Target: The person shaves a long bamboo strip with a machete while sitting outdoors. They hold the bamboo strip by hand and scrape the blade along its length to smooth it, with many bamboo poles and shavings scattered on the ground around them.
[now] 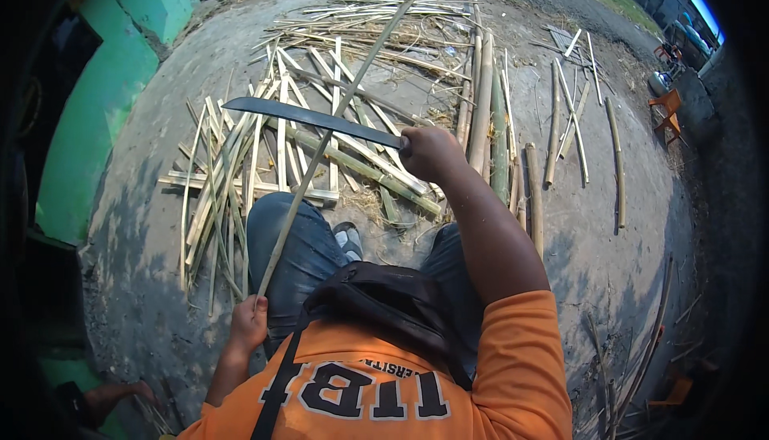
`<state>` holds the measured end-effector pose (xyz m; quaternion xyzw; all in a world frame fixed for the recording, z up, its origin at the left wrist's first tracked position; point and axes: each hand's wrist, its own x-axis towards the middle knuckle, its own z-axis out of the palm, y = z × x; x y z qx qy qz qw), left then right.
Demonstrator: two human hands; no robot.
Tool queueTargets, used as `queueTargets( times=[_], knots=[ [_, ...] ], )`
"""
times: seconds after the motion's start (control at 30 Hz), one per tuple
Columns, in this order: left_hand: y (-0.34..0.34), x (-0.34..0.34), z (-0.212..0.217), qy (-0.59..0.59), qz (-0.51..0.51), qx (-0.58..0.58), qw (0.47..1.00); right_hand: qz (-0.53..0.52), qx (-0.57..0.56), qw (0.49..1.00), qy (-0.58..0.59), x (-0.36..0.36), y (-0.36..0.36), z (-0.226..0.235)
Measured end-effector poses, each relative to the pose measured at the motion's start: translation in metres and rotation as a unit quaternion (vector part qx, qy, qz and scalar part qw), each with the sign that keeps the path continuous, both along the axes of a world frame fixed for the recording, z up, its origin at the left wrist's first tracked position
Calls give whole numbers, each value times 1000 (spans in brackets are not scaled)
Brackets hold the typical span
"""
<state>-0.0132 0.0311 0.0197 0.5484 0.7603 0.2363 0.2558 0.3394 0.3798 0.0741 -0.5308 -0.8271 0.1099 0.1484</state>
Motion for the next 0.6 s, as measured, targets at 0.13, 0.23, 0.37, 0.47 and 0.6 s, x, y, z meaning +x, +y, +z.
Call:
queueTargets(
  times=[0.13,0.23,0.37,0.47,0.6],
  knots=[
    [-3,2,-1,7,13,-10,1000,73,14,996,-40,-16,-19,16],
    [2,3,3,24,4,10,1000,35,4,998,-51,-19,-20,7],
    [2,1,5,47,13,-22,999,9,-3,999,-40,-18,-11,-4],
    [-2,-5,2,29,19,-44,998,14,-1,999,-35,-22,-13,-1],
    [-2,1,1,31,28,-47,998,57,-2,997,-52,-23,-24,11]
  ],
)
